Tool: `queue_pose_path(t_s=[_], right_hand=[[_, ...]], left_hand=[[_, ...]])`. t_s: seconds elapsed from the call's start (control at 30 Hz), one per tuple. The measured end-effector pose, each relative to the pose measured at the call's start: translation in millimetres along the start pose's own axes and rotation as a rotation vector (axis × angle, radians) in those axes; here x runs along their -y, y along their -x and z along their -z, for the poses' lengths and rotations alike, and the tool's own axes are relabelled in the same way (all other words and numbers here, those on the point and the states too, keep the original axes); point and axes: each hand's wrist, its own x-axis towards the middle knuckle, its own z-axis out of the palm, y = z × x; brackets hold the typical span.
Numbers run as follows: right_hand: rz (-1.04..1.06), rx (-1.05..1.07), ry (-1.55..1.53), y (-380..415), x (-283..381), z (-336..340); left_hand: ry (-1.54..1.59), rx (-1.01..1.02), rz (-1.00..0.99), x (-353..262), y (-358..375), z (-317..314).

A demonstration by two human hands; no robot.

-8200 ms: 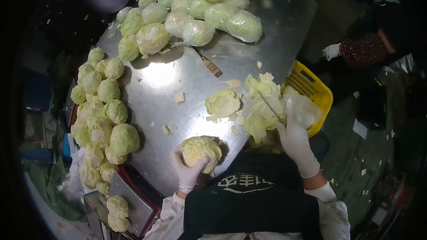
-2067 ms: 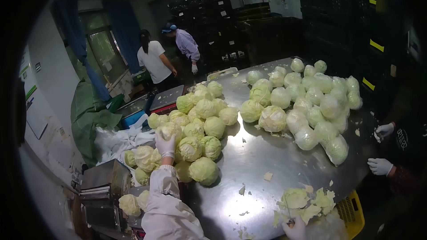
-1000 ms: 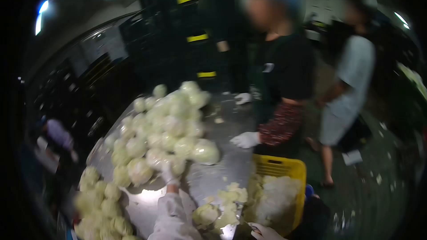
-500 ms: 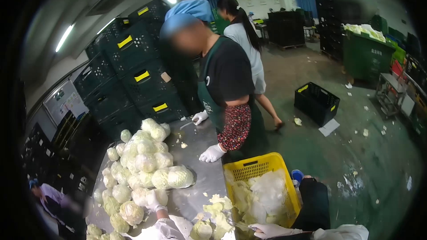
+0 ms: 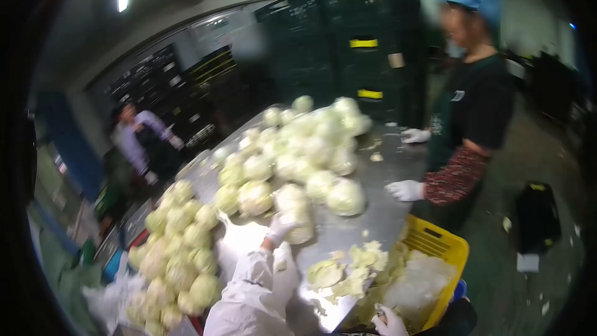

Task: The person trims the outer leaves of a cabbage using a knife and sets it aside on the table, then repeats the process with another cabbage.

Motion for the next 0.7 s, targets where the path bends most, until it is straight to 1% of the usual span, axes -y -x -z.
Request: queue_pose_path(t_s=[0.03, 0.07, 0.1, 0.13, 0.17, 0.2, 0.23, 0.3, 0.33, 0.37, 0.4, 0.43, 0.47, 0.5, 0.57, 0.6, 0.63, 0.7], right_hand=[[-0.013, -0.016, 0.093, 0, 19, 2], [-0.026, 0.006, 0.002, 0, 41, 1], [0.001, 0.001, -0.057, -9, 32, -9], [0.015, 0.032, -0.075, -12, 25, -10], [0.028, 0.054, -0.094, -15, 47, -11], [0.023, 0.092, -0.090, -20, 54, -13], [0.046, 0.132, -0.098, -24, 58, -15], [0.065, 0.189, -0.105, -34, 64, -23], [0.108, 0.218, -0.059, -39, 67, -27], [0.146, 0.242, -0.014, -43, 69, -29], [0.190, 0.240, 0.107, -47, 68, -30], [0.169, 0.240, 0.109, -45, 79, -30], [0.248, 0.234, 0.172, -44, 95, -33], [0.325, 0.230, 0.236, -43, 107, -35], [0.576, 0.176, 0.249, -55, 92, -43], [0.327, 0.259, 0.275, -48, 106, -41], [0.220, 0.288, 0.283, -44, 117, -40], [0.361, 0.239, 0.357, -50, 104, -44]], left_hand=[[-0.131, -0.045, 0.036, 5, 19, 9], [-0.274, 0.014, -0.015, 8, 33, 16], [-0.419, 0.092, -0.065, -4, 51, 24], [-0.442, 0.169, -0.072, -15, 77, 29], [-0.460, 0.253, -0.083, -36, 109, 31], [-0.514, 0.349, -0.056, -32, 124, 31], [-0.516, 0.331, -0.029, -27, 141, 30], [-0.761, 0.440, -0.116, -49, 188, 26], [-0.697, 0.506, -0.047, -69, 209, 27], [-0.693, 0.507, -0.031, -63, 221, 25], [-0.653, 0.345, -0.149, -53, 237, 19], [-0.605, 0.186, -0.264, -54, 250, 13], [-0.583, 0.178, -0.103, -57, 258, 10], [-0.572, 0.195, -0.090, -53, 263, 8], [-0.452, 0.136, -0.036, -42, 274, -6], [-0.446, 0.095, -0.090, -42, 277, -10], [-0.400, 0.082, -0.101, -43, 276, -10], [-0.380, 0.080, -0.094, -33, 270, -7]])
